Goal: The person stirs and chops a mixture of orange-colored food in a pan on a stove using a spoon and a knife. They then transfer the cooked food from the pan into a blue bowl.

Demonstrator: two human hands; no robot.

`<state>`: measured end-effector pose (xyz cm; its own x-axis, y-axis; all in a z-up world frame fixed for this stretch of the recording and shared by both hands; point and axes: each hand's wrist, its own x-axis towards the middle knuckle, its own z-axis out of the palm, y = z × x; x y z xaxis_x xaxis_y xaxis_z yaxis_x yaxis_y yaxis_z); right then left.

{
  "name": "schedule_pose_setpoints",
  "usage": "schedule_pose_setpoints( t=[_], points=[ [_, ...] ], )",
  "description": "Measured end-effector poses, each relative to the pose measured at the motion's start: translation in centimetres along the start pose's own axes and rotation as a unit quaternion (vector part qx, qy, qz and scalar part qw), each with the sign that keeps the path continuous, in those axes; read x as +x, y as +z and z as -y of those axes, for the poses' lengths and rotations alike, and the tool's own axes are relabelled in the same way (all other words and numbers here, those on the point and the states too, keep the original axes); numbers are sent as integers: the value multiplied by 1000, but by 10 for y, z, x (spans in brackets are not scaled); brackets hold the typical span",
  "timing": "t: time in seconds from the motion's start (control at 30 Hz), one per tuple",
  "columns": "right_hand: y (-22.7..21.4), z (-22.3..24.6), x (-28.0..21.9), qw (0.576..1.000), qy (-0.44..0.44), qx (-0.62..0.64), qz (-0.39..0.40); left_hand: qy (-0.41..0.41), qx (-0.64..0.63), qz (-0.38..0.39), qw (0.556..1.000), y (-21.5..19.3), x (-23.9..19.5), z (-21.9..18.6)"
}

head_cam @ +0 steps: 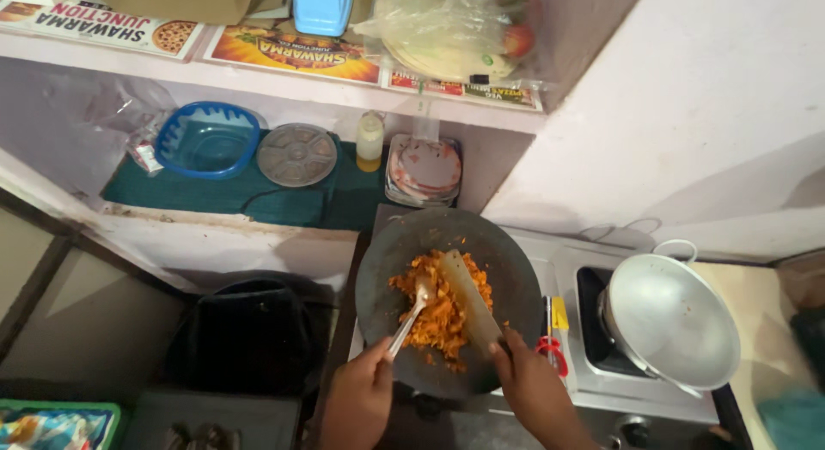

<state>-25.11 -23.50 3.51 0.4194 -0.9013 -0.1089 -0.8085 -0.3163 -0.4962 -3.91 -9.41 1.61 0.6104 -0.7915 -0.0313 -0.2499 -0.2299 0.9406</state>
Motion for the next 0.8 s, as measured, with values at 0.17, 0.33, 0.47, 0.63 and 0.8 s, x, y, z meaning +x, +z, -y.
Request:
schedule_pose_setpoints(
  t=[0.17,0.33,0.47,0.63,0.8],
  points=[
    [-36,0,-1,995,81,-15,60,-134,51,45,989,-16,-5,17],
    [-35,33,6,997,4,-72,-15,-130,7,23,991,-30,-11,13],
    [-22,47,2,969,8,-211,124,-178,21,41,983,-40,-17,15],
    [-39,33,2,981,0,-175,81,-54,-10,-28,998,-54,-14,20],
    [-24,42,2,971,-9,-203,122,-229,35,33,972,-66,-17,13]
  ],
)
